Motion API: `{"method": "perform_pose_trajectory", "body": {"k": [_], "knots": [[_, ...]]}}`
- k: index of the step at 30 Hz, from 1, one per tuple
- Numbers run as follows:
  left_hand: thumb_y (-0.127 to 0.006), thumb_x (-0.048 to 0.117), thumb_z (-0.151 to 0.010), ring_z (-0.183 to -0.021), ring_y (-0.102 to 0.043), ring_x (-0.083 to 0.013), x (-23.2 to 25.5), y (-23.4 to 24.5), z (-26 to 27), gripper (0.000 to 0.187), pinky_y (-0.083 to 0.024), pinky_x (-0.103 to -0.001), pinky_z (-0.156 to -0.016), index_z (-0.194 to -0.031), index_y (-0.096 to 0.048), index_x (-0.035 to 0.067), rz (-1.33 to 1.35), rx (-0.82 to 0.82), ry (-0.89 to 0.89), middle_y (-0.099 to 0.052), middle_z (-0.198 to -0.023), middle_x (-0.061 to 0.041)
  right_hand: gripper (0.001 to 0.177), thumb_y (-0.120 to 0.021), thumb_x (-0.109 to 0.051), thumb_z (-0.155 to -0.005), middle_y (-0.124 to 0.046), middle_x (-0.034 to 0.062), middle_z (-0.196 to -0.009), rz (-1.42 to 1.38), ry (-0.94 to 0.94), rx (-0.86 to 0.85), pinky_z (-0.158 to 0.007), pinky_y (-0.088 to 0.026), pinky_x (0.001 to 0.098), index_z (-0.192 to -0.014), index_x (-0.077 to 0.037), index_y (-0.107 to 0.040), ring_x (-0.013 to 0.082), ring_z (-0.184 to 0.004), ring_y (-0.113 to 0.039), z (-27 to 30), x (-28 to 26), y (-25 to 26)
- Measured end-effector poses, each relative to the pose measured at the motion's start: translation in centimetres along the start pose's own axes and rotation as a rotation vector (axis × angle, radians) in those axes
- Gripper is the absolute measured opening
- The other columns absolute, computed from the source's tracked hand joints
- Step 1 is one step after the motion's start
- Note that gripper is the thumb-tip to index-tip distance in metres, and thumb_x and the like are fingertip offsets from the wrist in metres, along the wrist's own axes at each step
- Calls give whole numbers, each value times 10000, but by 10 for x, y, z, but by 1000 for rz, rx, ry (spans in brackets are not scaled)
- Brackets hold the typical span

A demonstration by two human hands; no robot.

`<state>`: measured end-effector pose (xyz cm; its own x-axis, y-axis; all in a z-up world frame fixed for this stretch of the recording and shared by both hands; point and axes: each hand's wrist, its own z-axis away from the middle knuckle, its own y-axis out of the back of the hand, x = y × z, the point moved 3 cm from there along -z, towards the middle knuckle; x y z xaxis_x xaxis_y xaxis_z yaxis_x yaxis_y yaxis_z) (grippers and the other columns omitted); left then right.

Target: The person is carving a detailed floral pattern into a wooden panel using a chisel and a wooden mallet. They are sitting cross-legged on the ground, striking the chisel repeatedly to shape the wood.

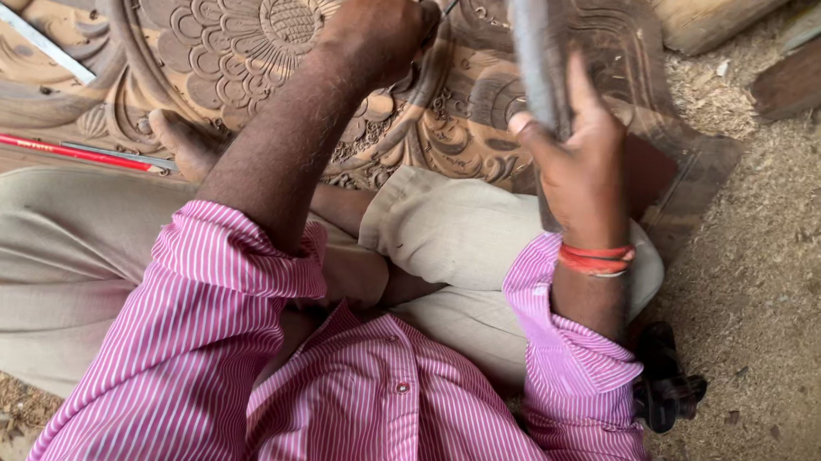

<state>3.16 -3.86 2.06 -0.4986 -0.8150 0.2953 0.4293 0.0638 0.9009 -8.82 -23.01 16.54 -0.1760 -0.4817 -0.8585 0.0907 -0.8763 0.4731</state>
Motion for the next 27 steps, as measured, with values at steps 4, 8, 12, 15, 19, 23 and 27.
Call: {"method": "perform_pose_trajectory", "body": {"k": [4,8,12,15,19,23,27], "knots": [[-648,135,-1005,-646,-676,-182,4,0,-3,254,-589,-343,-555,-1259,-649,143,-40,68,-45,-726,-867,-114,723,-730,15,-963,-663,289,-1319,282,255,20,-951,-600,312,-1546,120,-315,243,-1128,-691,8,-2,-2],[-598,132,-1070,-599,-671,-172,2,-3,-1,210,-591,-323,-497,-1276,-643,125,-80,55,-61,-715,-819,-109,804,-729,-77,-957,-648,224,-1347,156,-57,-112,-837,-646,283,-1565,131,-245,183,-1046,-757,9,0,-6],[-666,122,-973,-636,-666,-161,5,-2,6,295,-584,-334,-543,-1265,-646,164,-77,74,-88,-712,-844,-84,810,-729,-65,-1000,-640,273,-1315,36,19,106,-869,-599,291,-1594,144,-220,194,-1064,-671,20,-12,-12],[-641,139,-1002,-628,-681,-178,12,8,3,284,-595,-329,-539,-1284,-622,173,-162,26,-119,-717,-810,-107,813,-751,-62,-1030,-595,272,-1364,265,13,97,-936,-581,322,-1601,132,-206,233,-1144,-639,24,-12,-16],[-639,147,-1017,-661,-698,-192,13,12,9,261,-609,-351,-580,-1277,-624,171,-133,-2,-118,-722,-842,-99,851,-748,-114,-961,-733,179,-1186,9,-199,-22,-788,-574,280,-1616,88,-243,154,-893,-664,34,1,-20],[-643,219,-1012,-705,-702,-207,16,20,12,252,-613,-370,-621,-1259,-629,170,-130,3,-118,-722,-867,-104,749,-794,-38,-1063,-603,313,-1455,336,304,211,-1109,-561,383,-1568,139,-271,277,-1286,-646,38,-19,-19],[-637,228,-1006,-736,-695,-212,17,11,8,261,-614,-373,-648,-1261,-623,174,-89,-41,-84,-719,-894,-106,856,-768,-121,-898,-753,183,-1159,320,-94,-59,-774,-555,296,-1566,100,-281,153,-841,-670,36,-2,-15]]}}
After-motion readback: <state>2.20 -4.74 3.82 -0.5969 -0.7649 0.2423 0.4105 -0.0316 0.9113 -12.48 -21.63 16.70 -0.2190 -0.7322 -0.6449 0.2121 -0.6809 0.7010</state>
